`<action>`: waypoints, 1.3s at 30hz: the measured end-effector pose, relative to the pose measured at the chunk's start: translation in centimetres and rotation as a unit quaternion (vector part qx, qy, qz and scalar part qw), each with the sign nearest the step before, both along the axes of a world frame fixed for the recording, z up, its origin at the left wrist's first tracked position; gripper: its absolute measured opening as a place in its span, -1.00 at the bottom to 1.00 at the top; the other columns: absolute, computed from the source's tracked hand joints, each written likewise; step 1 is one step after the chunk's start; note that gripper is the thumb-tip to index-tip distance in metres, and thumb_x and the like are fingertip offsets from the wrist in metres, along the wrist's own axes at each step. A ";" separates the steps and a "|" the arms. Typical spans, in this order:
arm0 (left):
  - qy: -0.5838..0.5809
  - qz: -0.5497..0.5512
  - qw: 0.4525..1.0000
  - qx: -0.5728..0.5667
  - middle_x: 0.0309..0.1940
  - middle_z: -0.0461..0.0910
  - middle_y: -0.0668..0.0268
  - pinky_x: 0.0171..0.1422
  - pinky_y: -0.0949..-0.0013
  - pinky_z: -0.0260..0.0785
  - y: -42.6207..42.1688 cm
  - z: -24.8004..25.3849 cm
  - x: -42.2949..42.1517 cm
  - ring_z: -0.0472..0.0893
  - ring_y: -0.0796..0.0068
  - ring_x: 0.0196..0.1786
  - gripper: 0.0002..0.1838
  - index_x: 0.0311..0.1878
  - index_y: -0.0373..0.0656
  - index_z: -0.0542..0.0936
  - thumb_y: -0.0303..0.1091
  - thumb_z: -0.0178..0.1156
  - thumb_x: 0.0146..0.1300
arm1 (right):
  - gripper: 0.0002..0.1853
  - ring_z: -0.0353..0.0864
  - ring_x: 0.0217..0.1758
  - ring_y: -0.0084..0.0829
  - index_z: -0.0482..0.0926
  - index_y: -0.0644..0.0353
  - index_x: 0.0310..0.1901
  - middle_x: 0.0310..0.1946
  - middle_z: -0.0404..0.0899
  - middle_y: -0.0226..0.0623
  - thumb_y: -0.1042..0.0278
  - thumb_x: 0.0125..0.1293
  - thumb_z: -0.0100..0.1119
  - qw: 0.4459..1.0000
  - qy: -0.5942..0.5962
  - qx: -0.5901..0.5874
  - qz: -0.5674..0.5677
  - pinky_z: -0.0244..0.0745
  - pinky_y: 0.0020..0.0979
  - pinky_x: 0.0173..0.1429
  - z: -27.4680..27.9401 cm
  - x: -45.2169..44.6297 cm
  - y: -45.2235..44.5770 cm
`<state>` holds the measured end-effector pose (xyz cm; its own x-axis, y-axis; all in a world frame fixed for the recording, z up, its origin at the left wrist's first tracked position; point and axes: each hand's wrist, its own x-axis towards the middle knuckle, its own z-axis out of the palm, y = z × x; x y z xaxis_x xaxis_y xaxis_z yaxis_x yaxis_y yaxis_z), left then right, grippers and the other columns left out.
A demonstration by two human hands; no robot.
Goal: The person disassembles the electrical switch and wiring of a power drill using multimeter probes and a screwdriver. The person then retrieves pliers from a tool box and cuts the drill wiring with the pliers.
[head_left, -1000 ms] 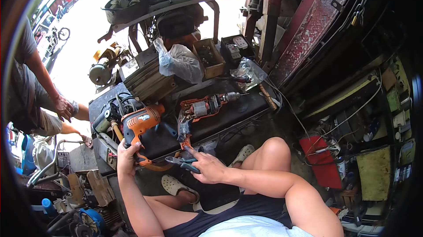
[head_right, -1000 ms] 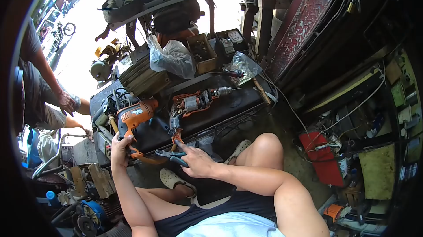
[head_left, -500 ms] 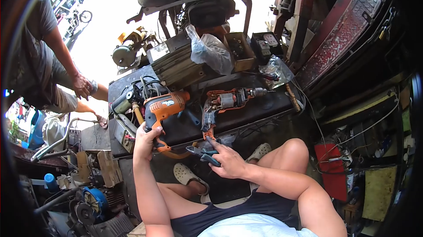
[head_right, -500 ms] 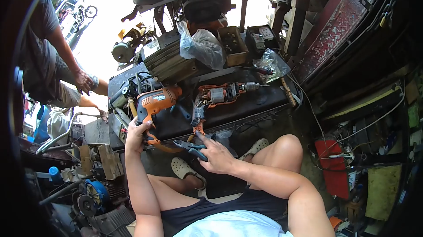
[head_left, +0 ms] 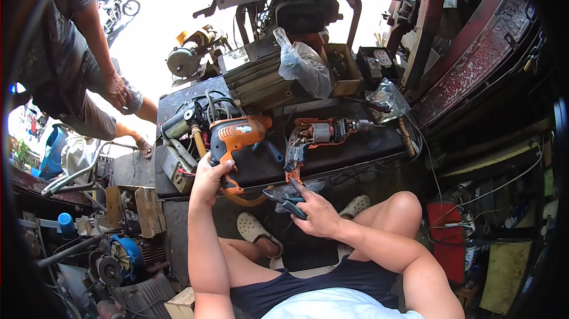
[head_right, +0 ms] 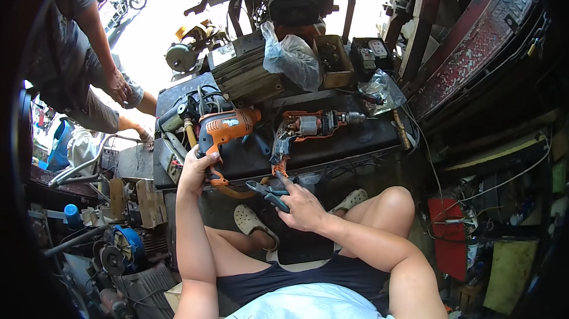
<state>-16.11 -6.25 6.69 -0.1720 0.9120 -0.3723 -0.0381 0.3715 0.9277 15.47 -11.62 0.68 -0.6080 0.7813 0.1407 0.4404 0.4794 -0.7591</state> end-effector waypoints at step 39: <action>0.560 -0.004 0.828 -0.017 0.12 0.67 -0.12 0.21 -0.14 0.55 1.2 -4.0 5.0 0.70 -0.24 0.13 -0.26 0.25 -0.31 0.45 0.05 0.50 0.25 | -0.76 0.54 0.34 0.13 0.69 0.31 -0.30 0.56 0.24 0.29 0.27 0.21 0.39 0.999 -0.013 -0.031 0.009 0.46 0.01 0.40 -0.4 0.8 -0.3</action>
